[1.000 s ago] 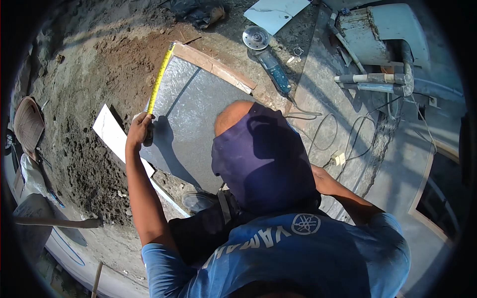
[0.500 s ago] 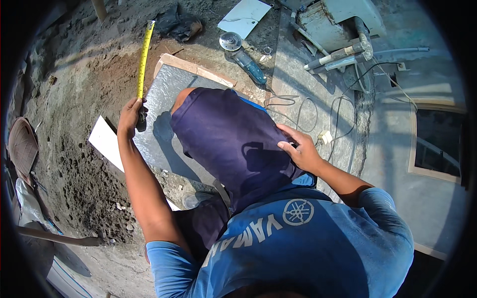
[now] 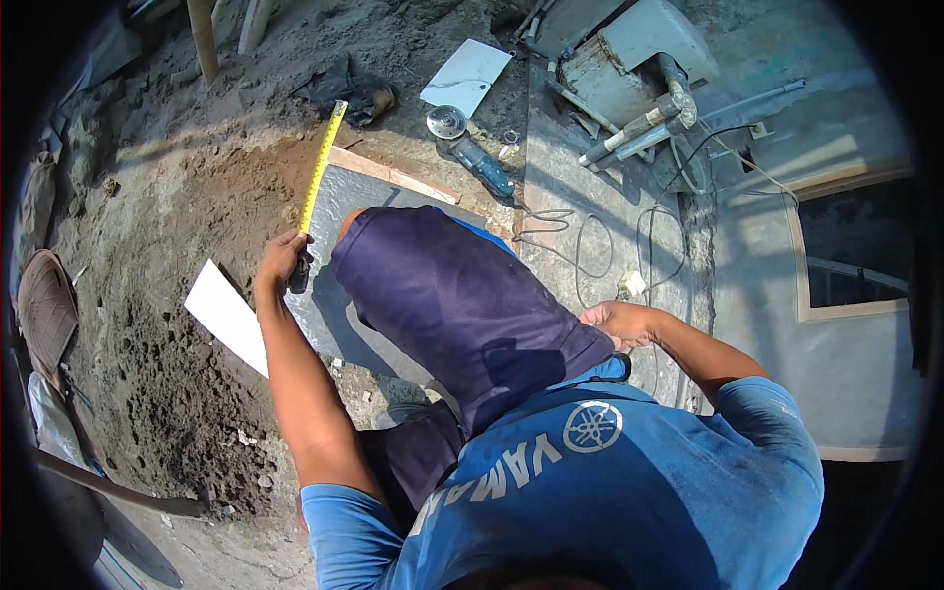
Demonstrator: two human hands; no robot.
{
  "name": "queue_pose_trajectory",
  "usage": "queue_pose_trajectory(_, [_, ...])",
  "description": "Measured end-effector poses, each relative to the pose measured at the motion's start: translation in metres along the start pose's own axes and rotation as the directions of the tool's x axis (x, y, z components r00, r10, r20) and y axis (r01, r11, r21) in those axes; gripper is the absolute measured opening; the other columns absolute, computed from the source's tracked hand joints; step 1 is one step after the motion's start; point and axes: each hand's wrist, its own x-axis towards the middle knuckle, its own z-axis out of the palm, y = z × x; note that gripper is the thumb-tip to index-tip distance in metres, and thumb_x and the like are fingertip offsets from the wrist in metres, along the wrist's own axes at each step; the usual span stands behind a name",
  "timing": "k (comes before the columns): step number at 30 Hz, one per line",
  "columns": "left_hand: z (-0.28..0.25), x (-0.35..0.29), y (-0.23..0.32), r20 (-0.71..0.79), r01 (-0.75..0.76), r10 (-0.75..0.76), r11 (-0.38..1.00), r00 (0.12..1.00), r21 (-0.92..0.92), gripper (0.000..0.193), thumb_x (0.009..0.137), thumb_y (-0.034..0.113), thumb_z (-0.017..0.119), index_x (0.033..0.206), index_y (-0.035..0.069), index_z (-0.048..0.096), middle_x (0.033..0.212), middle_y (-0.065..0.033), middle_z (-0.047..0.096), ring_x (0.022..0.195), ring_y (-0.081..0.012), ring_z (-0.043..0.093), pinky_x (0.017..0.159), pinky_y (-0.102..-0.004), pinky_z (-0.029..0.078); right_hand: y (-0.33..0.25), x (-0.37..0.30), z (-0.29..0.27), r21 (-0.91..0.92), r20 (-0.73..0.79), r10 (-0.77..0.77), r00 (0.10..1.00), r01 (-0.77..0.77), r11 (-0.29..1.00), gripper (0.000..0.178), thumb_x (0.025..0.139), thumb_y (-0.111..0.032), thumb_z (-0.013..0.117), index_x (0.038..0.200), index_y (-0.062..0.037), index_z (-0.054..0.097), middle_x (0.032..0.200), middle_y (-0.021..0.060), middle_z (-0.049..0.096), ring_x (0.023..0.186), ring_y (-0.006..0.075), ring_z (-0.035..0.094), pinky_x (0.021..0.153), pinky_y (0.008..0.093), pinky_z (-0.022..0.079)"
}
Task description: The person wipes a stone tile with a cloth, measures it using a measuring tape while marking points with a marker, and aligns a metal ruler across the tile to mark a line.
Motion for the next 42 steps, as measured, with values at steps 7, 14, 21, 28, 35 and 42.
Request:
queue_pose_trajectory(7, [-0.002, 0.000, -0.024, 0.026, 0.004, -0.004, 1.000, 1.000, 0.023, 0.022, 0.095, 0.022, 0.054, 0.093, 0.005, 0.068, 0.073, -0.0010, 0.061, 0.061, -0.0121, 0.054, 0.058, -0.0268, 0.042, -0.021, 0.014, 0.035, 0.328, -0.103, -0.447, 0.889, 0.454, 0.828, 0.035, 0.091, -0.003, 0.065, 0.125, 0.0042, 0.060, 0.115, 0.0078, 0.068, 0.100, 0.0137, 0.066, 0.091, 0.0272, 0.053])
queue_pose_trajectory(14, [-0.014, -0.030, 0.017, 0.052, 0.042, -0.035, 0.988, 0.998, -0.151, 0.020, 0.097, 0.023, 0.054, 0.098, 0.007, 0.067, 0.070, 0.0014, 0.056, 0.059, -0.0090, 0.051, 0.055, -0.0243, 0.040, -0.033, 0.010, 0.057, 0.375, -0.075, -0.468, 0.880, 0.460, 0.805, 0.037, 0.100, -0.018, 0.056, 0.131, 0.0017, 0.054, 0.123, 0.0107, 0.064, 0.110, 0.0176, 0.062, 0.097, 0.0314, 0.050])
queue_pose_trajectory(21, [-0.035, -0.059, 0.071, 0.002, -0.172, 0.175, 0.968, 0.984, -0.185, 0.027, 0.102, 0.028, 0.050, 0.114, 0.008, 0.062, 0.070, -0.0004, 0.055, 0.062, -0.0107, 0.053, 0.055, -0.0259, 0.043, -0.048, 0.008, 0.059, 0.338, 0.165, -0.280, 0.946, 0.213, 0.917, 0.027, 0.094, -0.011, 0.065, 0.120, -0.0029, 0.058, 0.114, 0.0093, 0.066, 0.099, 0.0146, 0.066, 0.085, 0.0287, 0.055])
queue_pose_trajectory(28, [-0.013, -0.094, 0.119, 0.089, -0.250, 0.238, 0.957, 0.967, 0.150, 0.038, 0.099, 0.036, 0.054, 0.119, 0.004, 0.060, 0.093, -0.0075, 0.063, 0.085, -0.0171, 0.057, 0.077, -0.0300, 0.046, -0.007, 0.070, 0.016, 0.427, 0.053, -0.695, 0.717, 0.613, 0.664, 0.014, 0.084, 0.002, 0.072, 0.086, -0.0036, 0.059, 0.103, 0.0073, 0.064, 0.096, 0.0154, 0.062, 0.083, 0.0278, 0.052])
queue_pose_trajectory(35, [0.096, -0.140, 0.183, 0.435, -0.512, 0.274, 0.536, 0.858, 0.671, 0.032, 0.091, 0.029, 0.054, 0.118, 0.014, 0.064, 0.113, -0.0153, 0.068, 0.107, -0.0353, 0.063, 0.092, -0.0452, 0.049, -0.051, -0.004, 0.066, -0.472, 0.017, -0.648, 0.761, 0.578, 0.666, 0.016, 0.087, -0.001, 0.066, 0.102, 0.0008, 0.070, 0.106, 0.0081, 0.064, 0.103, 0.0159, 0.060, 0.094, 0.0274, 0.045])
queue_pose_trajectory(42, [0.137, -0.181, 0.192, 0.483, -0.490, 0.109, 0.329, 0.869, 0.807, 0.031, 0.079, 0.022, 0.069, 0.108, 0.010, 0.073, 0.106, -0.0093, 0.071, 0.098, -0.0299, 0.066, 0.080, -0.0518, 0.043, -0.031, 0.008, 0.066, -0.307, -0.106, -0.534, 0.839, 0.483, 0.820, 0.015, 0.091, -0.002, 0.059, 0.101, 0.0058, 0.067, 0.110, 0.0083, 0.061, 0.110, 0.0197, 0.056, 0.101, 0.0312, 0.039])
